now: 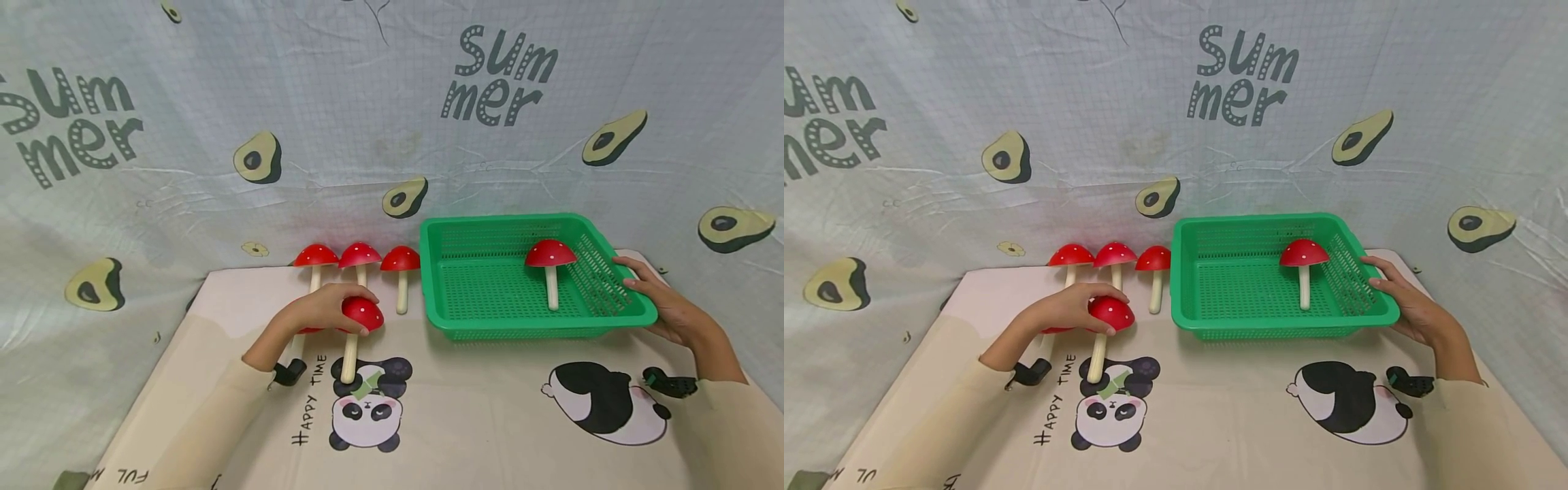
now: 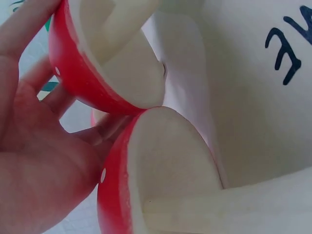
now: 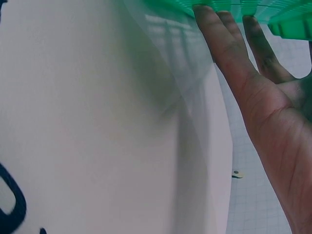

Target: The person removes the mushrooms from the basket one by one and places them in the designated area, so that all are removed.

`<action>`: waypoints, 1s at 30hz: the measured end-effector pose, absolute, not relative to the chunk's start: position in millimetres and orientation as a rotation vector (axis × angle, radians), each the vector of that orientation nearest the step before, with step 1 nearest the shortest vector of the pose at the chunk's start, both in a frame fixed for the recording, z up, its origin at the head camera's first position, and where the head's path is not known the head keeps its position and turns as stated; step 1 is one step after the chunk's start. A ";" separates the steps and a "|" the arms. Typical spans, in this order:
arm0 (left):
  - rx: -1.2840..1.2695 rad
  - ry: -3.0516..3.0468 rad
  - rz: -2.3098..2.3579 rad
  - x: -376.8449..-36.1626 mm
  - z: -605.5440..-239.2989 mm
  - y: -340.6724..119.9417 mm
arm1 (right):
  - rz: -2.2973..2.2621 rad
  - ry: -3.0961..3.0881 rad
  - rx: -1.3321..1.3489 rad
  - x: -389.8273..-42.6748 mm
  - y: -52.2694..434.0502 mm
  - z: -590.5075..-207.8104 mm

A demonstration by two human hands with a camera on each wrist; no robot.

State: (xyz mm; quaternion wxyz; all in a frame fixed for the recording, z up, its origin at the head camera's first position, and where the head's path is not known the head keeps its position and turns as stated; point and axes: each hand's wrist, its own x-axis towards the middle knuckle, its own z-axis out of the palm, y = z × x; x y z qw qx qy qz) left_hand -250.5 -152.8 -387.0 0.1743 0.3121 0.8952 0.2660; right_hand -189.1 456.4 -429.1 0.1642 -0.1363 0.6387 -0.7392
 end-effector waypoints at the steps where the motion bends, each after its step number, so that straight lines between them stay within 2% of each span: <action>1: 0.884 2.541 0.749 -250.5 -387.1 -152.9 | -2.105 1.822 -0.389 -189.2 456.3 -429.2; 12: 0.796 2.572 0.801 -251.6 -389.8 -150.2 | -2.124 1.786 -0.396 -189.7 457.2 -430.3; 30: 0.840 2.514 0.745 -252.1 -382.5 -152.1 | -2.102 1.833 -0.395 -189.3 457.2 -430.6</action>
